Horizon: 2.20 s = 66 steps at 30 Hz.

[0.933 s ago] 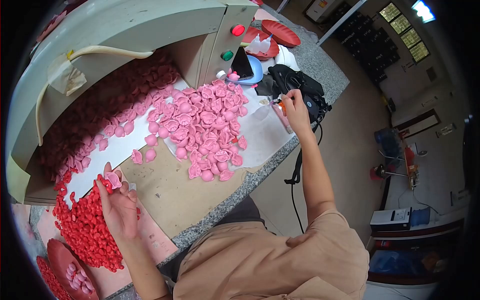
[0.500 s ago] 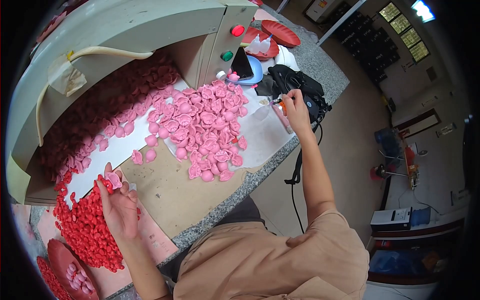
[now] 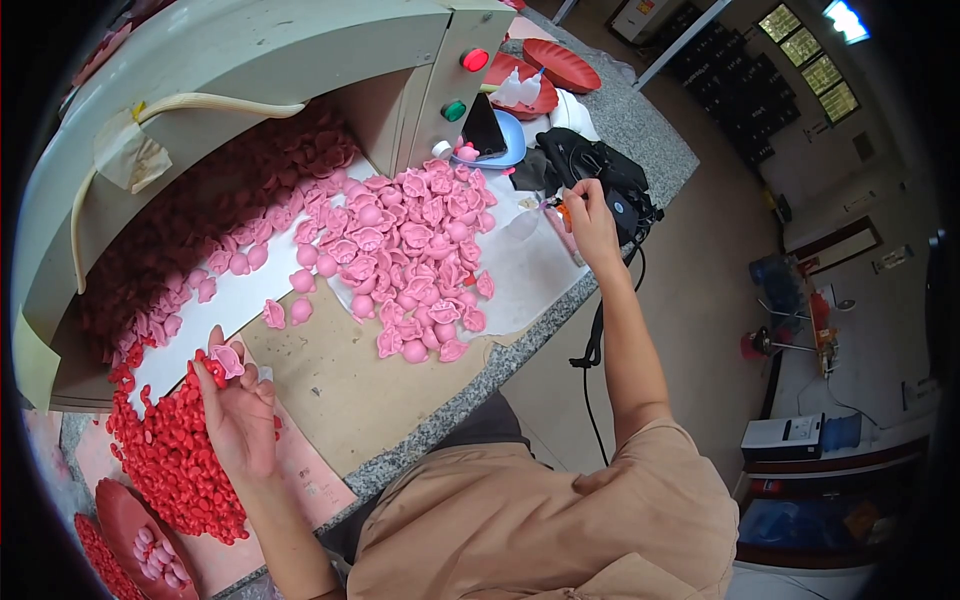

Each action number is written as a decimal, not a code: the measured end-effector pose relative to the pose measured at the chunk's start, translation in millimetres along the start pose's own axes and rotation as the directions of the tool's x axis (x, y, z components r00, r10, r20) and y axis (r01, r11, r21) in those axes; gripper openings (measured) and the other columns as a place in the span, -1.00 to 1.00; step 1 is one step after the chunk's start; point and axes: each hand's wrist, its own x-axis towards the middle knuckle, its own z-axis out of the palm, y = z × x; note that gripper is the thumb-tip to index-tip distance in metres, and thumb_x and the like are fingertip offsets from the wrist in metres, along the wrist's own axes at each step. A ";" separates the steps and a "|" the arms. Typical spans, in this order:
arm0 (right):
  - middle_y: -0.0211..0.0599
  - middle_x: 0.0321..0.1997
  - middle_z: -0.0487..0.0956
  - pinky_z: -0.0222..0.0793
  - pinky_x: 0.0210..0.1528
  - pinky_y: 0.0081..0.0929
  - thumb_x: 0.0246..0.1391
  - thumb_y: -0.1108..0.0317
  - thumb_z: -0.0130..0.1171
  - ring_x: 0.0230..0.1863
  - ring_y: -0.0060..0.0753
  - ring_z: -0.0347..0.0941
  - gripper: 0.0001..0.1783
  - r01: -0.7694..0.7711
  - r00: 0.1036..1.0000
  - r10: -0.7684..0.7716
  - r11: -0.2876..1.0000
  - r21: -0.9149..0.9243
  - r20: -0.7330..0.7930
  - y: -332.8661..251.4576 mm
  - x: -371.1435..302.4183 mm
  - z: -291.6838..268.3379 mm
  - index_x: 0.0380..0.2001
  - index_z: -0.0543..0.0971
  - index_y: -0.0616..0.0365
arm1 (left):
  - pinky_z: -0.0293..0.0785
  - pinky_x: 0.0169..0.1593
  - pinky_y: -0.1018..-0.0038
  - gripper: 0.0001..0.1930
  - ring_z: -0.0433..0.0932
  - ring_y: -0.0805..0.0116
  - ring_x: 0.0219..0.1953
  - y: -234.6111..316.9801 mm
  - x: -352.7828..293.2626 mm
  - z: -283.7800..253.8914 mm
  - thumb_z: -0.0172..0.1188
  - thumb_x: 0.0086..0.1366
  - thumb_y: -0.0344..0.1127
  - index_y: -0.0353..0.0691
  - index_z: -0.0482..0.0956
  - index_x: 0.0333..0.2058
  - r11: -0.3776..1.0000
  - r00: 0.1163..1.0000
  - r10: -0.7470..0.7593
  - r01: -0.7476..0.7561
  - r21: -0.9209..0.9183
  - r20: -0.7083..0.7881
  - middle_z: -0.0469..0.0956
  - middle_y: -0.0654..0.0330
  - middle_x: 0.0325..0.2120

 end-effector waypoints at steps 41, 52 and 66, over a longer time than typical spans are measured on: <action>-0.34 -0.32 0.44 0.25 -0.41 -0.61 0.01 0.29 0.24 -0.36 -0.54 0.36 -0.67 0.180 0.951 -0.116 0.961 0.208 -0.285 15.5 -53.7 62.2 -0.22 0.43 0.22 | 0.50 -0.19 0.52 -0.45 0.45 0.39 -0.27 1.3 1.3 -1.5 -0.09 0.38 -0.14 -0.29 0.04 0.23 0.996 0.999 0.046 -0.045 -0.074 0.006 0.38 0.08 -0.07; -0.31 -0.28 0.49 0.36 -0.23 -0.50 0.06 0.51 -0.08 -0.30 -0.48 0.43 -0.75 -0.101 0.922 -0.244 0.600 0.794 0.301 -87.9 -105.5 67.0 -0.15 0.40 0.24 | 0.43 -0.03 0.49 -0.44 0.43 0.42 -0.14 -0.1 1.3 -14.7 0.00 0.34 -0.13 -0.20 0.10 0.22 0.983 0.998 -0.010 0.021 -0.180 0.059 0.35 0.12 0.02; -0.15 -0.27 0.49 0.31 -0.25 -0.36 0.07 -0.08 0.12 -0.31 -0.32 0.41 -0.44 -0.715 -0.009 -0.873 0.347 0.607 0.488 -225.9 -172.0 113.4 -0.19 0.45 0.28 | 0.49 -0.11 0.46 -0.43 0.47 0.48 -0.23 3.1 3.4 -24.0 -0.06 0.35 -0.08 -0.20 0.08 0.23 0.974 0.991 0.062 -0.034 -0.224 0.118 0.42 0.09 -0.04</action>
